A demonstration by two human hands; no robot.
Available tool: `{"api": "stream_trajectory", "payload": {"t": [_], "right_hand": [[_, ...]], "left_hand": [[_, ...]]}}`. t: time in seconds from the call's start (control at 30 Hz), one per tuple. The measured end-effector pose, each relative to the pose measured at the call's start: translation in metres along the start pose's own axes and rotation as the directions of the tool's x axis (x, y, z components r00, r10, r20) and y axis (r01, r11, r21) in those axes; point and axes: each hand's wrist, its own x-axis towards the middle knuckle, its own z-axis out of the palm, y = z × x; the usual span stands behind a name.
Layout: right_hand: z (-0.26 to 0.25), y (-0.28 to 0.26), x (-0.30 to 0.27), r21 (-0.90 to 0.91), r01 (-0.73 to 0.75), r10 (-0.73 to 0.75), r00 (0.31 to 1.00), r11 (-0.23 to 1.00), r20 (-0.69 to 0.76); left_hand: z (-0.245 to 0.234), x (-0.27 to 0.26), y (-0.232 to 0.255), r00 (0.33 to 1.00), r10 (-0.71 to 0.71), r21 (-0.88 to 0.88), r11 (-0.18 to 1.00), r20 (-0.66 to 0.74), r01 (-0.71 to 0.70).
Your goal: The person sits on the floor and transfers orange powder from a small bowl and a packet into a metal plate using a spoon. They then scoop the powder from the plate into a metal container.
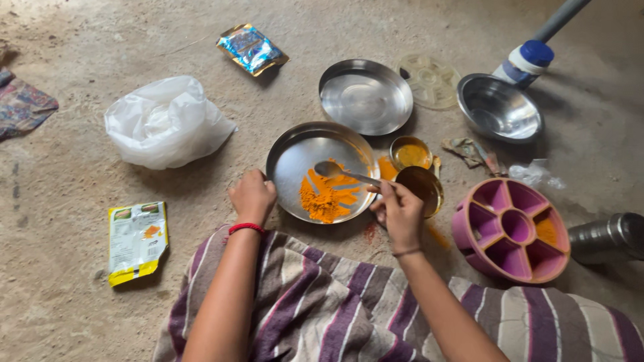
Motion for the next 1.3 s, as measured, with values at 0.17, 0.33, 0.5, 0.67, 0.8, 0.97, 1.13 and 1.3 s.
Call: {"api": "stream_trajectory", "payload": {"t": [0.17,0.33,0.5,0.67,0.8,0.97,1.13,1.3], "right_hand": [[0.038,0.091,0.036,0.258,-0.188,0.244,0.947,0.948,-0.207],[0.042,0.132,0.050,0.147,-0.084,0.124,0.950,0.986,-0.288],[0.048,0.133,0.047,0.040,-0.135,0.141,0.942,0.990,-0.306],[0.039,0.137,0.029,-0.033,-0.117,0.106,0.966,0.993,-0.238],[0.021,0.139,0.004,-0.103,-0.116,0.095,0.977,0.988,-0.191],[0.006,0.125,-0.028,-0.189,-0.114,0.091,0.988,0.975,-0.124],[-0.003,0.113,-0.039,-0.219,-0.157,0.142,0.986,0.963,-0.085],[-0.002,0.100,-0.033,-0.397,-0.170,0.173,0.984,0.902,-0.028]], "left_hand": [[0.004,0.009,0.000,0.992,-0.044,0.054,0.998,0.117,0.038],[0.030,0.021,-0.001,0.984,-0.076,0.074,0.995,0.158,0.065],[0.027,0.023,0.005,0.974,-0.122,0.047,0.992,0.191,0.116],[0.019,0.020,0.006,0.977,-0.105,0.040,0.994,0.183,0.100],[0.022,0.019,0.005,0.964,-0.128,0.096,0.989,0.232,0.108],[0.030,0.023,0.002,0.963,-0.135,0.107,0.988,0.235,0.113],[0.036,0.028,-0.004,0.973,-0.116,0.168,0.982,0.198,0.082],[0.028,0.027,-0.006,0.967,-0.145,0.194,0.975,0.210,0.104]]}}
